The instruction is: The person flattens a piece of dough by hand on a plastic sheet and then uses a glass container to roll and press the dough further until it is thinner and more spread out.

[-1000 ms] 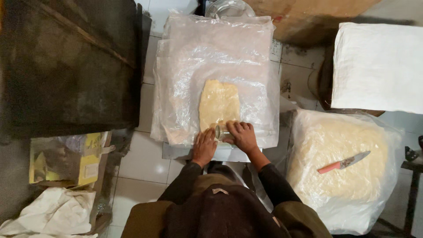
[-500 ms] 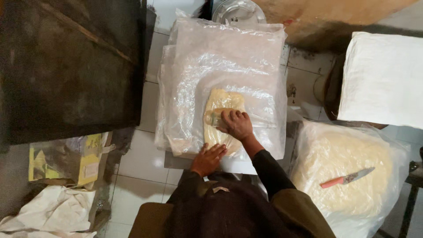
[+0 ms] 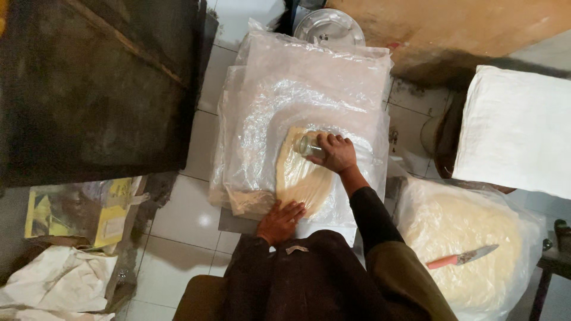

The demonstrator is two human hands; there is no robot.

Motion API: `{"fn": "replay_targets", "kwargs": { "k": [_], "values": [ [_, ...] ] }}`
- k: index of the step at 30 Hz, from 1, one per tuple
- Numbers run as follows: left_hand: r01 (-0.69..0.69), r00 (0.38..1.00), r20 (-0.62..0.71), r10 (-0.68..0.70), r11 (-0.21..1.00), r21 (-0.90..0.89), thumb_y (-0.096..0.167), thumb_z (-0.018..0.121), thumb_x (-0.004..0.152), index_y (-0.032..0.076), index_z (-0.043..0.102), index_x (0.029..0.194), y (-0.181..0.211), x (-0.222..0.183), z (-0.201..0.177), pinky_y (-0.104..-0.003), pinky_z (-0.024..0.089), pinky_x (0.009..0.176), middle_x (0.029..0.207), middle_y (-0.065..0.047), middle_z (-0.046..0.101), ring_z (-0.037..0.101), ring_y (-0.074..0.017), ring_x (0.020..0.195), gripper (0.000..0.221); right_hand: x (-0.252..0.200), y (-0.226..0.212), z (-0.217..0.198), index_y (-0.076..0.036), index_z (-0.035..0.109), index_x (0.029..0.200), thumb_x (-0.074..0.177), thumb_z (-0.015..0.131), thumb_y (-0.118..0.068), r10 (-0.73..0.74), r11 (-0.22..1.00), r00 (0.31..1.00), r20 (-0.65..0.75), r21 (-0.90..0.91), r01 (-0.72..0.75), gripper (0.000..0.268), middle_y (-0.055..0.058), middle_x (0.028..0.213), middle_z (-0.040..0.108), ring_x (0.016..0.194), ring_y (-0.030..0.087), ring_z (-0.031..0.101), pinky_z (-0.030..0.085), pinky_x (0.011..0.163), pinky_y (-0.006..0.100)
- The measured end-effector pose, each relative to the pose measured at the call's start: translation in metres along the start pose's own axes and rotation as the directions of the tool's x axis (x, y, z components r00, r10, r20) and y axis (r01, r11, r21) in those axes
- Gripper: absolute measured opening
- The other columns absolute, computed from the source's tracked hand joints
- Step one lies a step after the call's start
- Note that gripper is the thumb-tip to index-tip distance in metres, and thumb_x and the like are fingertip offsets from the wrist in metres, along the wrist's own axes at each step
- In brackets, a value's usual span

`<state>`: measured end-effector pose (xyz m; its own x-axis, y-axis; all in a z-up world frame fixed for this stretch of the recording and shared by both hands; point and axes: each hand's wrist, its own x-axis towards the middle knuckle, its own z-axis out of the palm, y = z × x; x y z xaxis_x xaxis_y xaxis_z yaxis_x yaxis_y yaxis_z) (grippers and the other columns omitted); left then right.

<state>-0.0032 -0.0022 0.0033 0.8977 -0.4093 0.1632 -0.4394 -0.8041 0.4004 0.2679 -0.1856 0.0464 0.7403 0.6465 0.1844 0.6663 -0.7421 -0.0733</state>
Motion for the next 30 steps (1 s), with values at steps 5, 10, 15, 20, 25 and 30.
{"fn": "replay_targets", "kwargs": {
  "k": [5, 10, 15, 20, 25, 30],
  "values": [
    [-0.006, 0.999, 0.049, 0.007, 1.0, -0.013, 0.022, 0.049, 0.097, 0.014, 0.054, 0.149, -0.001, -0.006, 0.005, -0.052, 0.025, 0.123, 0.161, -0.003, 0.046, 0.042, -0.0211, 0.148, 0.053, 0.01, -0.007, -0.007, -0.012, 0.065, 0.123, 0.075, 0.077, -0.073, 0.127, 0.99, 0.99, 0.053, 0.061, -0.13, 0.079, 0.013, 0.096, 0.071, 0.086, 0.034, 0.071, 0.057, 0.07, 0.045],
    [-0.063, 0.995, 0.083, 0.053, 0.99, 0.126, 0.029, 0.042, 0.105, 0.013, 0.046, 0.154, -0.002, -0.004, 0.012, -0.049, 0.023, 0.124, 0.164, -0.004, 0.039, 0.039, -0.0214, 0.15, 0.051, -0.012, -0.046, -0.017, -0.011, 0.062, 0.126, 0.078, 0.074, -0.074, 0.14, 0.987, 0.983, 0.122, 0.058, -0.148, 0.081, 0.015, 0.104, 0.071, 0.084, 0.033, 0.07, 0.055, 0.068, 0.045],
    [-0.051, 0.995, 0.092, 0.044, 0.996, 0.069, 0.028, 0.045, 0.104, 0.012, 0.051, 0.152, -0.002, -0.009, 0.012, -0.048, 0.025, 0.125, 0.159, -0.005, 0.045, 0.041, -0.0216, 0.148, 0.051, -0.077, -0.115, -0.013, -0.018, 0.062, 0.123, 0.083, 0.068, -0.067, -0.167, 0.985, 0.972, 0.163, 0.077, 0.157, 0.064, 0.011, 0.105, 0.068, 0.098, 0.033, 0.066, 0.051, 0.076, 0.048],
    [-0.06, 0.998, 0.008, 0.059, 0.995, 0.079, 0.027, 0.048, 0.106, 0.01, 0.058, 0.149, -0.003, -0.01, 0.014, -0.045, 0.03, 0.125, 0.155, -0.007, 0.052, 0.046, -0.0212, 0.145, 0.047, -0.065, -0.115, -0.009, -0.018, 0.061, 0.126, 0.082, 0.067, -0.068, -0.188, 0.979, 0.974, 0.126, 0.098, 0.176, 0.067, 0.011, 0.107, 0.068, 0.1, 0.032, 0.065, 0.051, 0.075, 0.046],
    [-0.049, 0.998, -0.03, 0.049, 0.999, 0.012, 0.024, 0.047, 0.099, 0.008, 0.057, 0.146, -0.005, -0.007, 0.015, -0.044, 0.03, 0.122, 0.157, -0.008, 0.051, 0.044, -0.0231, 0.146, 0.05, -0.03, -0.102, -0.006, -0.017, 0.061, 0.124, 0.08, 0.068, -0.072, -0.169, 0.984, 0.975, 0.146, 0.076, 0.159, 0.07, 0.011, 0.11, 0.068, 0.097, 0.033, 0.067, 0.051, 0.071, 0.048],
    [-0.055, 0.998, 0.026, 0.053, 0.997, 0.052, 0.024, 0.046, 0.1, 0.009, 0.055, 0.148, -0.006, -0.003, 0.012, -0.044, 0.028, 0.123, 0.16, -0.008, 0.047, 0.041, -0.0233, 0.148, 0.051, 0.011, -0.085, 0.002, -0.017, 0.061, 0.126, 0.081, 0.067, -0.072, -0.109, 0.994, 0.981, 0.158, 0.031, 0.106, 0.072, 0.011, 0.11, 0.068, 0.095, 0.032, 0.068, 0.052, 0.073, 0.05]
  ]
}}
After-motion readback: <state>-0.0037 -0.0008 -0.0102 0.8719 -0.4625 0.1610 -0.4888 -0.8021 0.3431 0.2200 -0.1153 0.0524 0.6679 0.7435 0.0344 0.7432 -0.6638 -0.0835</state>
